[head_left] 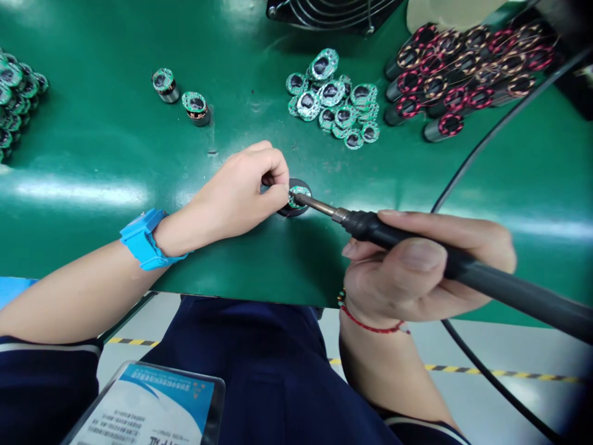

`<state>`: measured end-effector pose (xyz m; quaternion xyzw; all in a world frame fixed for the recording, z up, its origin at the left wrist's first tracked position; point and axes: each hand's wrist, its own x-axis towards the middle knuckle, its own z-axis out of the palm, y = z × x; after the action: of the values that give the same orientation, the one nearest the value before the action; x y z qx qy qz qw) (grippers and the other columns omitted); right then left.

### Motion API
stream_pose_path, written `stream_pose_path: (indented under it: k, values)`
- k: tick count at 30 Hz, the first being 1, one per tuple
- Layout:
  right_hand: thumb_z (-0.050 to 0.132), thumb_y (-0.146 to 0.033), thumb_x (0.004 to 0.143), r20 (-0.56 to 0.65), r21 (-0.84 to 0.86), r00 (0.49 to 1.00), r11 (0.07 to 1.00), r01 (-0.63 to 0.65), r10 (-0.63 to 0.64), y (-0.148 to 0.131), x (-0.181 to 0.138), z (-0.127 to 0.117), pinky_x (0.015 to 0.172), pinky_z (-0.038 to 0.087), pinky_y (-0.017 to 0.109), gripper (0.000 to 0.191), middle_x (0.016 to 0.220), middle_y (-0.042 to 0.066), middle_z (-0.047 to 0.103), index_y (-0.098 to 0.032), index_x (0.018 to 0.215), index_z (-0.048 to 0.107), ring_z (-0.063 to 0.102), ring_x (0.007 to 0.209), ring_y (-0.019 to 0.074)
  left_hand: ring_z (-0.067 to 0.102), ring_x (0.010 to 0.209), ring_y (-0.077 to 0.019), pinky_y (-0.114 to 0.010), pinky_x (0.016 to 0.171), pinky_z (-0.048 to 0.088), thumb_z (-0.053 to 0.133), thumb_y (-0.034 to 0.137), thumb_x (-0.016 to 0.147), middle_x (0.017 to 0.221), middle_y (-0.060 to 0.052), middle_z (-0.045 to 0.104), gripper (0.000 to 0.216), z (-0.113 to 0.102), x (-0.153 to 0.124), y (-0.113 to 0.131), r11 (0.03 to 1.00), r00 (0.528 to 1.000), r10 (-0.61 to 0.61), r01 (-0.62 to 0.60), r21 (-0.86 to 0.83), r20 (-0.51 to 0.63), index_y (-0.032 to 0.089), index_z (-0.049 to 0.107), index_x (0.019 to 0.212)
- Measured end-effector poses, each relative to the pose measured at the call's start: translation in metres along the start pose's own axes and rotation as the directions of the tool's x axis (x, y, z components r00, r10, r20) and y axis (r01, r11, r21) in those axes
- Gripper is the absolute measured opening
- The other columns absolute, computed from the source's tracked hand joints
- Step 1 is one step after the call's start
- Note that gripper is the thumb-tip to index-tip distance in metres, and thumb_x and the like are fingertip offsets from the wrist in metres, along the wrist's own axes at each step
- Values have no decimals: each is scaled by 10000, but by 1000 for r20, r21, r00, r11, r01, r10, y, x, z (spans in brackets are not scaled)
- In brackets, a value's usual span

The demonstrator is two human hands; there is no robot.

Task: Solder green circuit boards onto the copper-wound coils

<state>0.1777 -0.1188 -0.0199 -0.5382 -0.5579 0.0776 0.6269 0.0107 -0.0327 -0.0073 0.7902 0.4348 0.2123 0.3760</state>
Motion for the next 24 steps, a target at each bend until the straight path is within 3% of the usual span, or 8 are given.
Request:
stream_pose_path:
  k: [4, 7, 9, 13, 17, 20, 24]
  values:
    - [582, -442, 957, -35, 35, 999, 999, 0, 1, 4, -1, -1, 352, 409, 200, 238, 662, -44, 589, -275, 1007, 743, 576, 467, 45, 512, 691, -102, -283, 661, 465, 549, 40, 778, 747, 9, 556, 171, 0, 1, 0, 1000, 1000, -6, 6, -4, -9, 182, 536, 684]
    - [539, -441, 979, -75, 42, 995, 996, 73, -70, 6, -1, 0, 380, 466, 223, 266, 689, -42, 598, -313, 1106, 734, 598, 470, 57, 516, 697, -102, -283, 669, 467, 548, 29, 770, 752, 10, 560, 174, 0, 1, 1, 1000, 1000, -4, 4, -2, -1, 181, 540, 686]
    - [516, -437, 990, -50, -17, 994, 996, 92, -93, 5, 0, 2, 440, 525, 254, 282, 812, -25, 644, -340, 1190, 690, 664, 557, 91, 520, 700, -103, -281, 666, 465, 546, 25, 769, 747, 12, 558, 179, 0, 1, 1, 1000, 1000, -1, 1, 2, 1, 182, 537, 685]
    - [505, -339, 998, 153, -56, 986, 997, -62, 70, 2, 0, 3, 722, 644, 384, 359, 1141, 9, 685, -389, 1351, 548, 757, 893, 200, 522, 698, -104, -284, 656, 449, 552, 24, 769, 738, 17, 545, 181, 0, 1, 1, 1000, 1000, -3, 3, 2, 1, 181, 534, 680]
    - [589, -219, 936, 491, -115, 869, 993, -15, 70, 6, 2, 2, 1027, 558, 469, 504, 1249, 0, 702, -396, 1394, 478, 671, 1183, 239, 518, 700, -101, -281, 662, 440, 566, 15, 764, 736, 23, 533, 175, 1, 1, -1, 1000, 1000, 17, -17, -3, 1, 173, 546, 690]
    - [556, -193, 935, 612, -151, 786, 988, 5, 89, 9, 4, 3, 1040, 536, 464, 551, 1330, 6, 667, -401, 1428, 424, 625, 1241, 234, 521, 703, -100, -274, 663, 438, 572, 20, 785, 742, 27, 538, 170, 0, 0, -3, 1000, 1000, 29, -29, -3, 8, 172, 557, 710]
    - [538, -166, 941, 621, -180, 777, 984, 14, 102, 10, 5, 6, 967, 556, 409, 514, 1250, 12, 700, -369, 1405, 451, 662, 1138, 206, 527, 720, -106, -276, 671, 431, 599, 79, 834, 790, 18, 571, 111, -9, -3, -3, 1000, 999, 15, -15, 1, 41, 172, 573, 780]
